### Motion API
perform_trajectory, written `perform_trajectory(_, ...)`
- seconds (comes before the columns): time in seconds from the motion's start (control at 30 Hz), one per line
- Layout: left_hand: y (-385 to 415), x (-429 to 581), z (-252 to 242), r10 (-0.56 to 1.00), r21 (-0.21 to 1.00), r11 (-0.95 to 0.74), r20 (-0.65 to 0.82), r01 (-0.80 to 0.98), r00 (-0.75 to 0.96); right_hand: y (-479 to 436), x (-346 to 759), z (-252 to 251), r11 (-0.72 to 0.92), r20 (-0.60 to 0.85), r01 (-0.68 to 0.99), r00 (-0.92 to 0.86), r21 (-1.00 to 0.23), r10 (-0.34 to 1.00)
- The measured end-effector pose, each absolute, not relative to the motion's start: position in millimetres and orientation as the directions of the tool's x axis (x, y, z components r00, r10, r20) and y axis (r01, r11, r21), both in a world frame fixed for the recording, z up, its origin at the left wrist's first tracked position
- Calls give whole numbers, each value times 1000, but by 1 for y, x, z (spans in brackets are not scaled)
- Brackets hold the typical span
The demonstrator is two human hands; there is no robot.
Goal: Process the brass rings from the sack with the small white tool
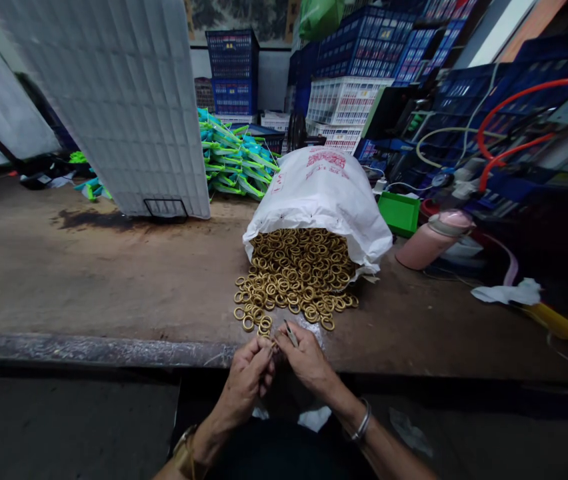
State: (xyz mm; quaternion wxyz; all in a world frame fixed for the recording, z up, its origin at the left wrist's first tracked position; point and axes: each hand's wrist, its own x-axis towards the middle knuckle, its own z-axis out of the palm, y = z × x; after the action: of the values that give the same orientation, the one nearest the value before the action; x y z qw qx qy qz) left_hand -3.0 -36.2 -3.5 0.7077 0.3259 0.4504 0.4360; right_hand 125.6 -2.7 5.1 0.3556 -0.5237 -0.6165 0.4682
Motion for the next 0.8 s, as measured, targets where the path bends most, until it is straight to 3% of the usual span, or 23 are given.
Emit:
perform_trajectory(0.3, -39, -2, -1, 897, 747, 442, -374, -497, 235, -7, 124, 9, -91, -132, 166, -258, -982, 957)
perform_trajectory(0.43, -39, -3, 2, 887, 743, 461, -374, -485, 271, -9, 123, 9, -80, -119, 142, -288, -987, 950)
perform_trajectory(0.67, -37, -7, 0, 891, 858, 436, -369, -272, 263, -11, 127, 12, 156, 43, 467, -244, -870, 969)
perform_trajectory(0.8, -39, -6, 1, 888, 863, 445, -391, -239, 241, -10, 127, 13, 179, 48, 484, -270, -857, 962)
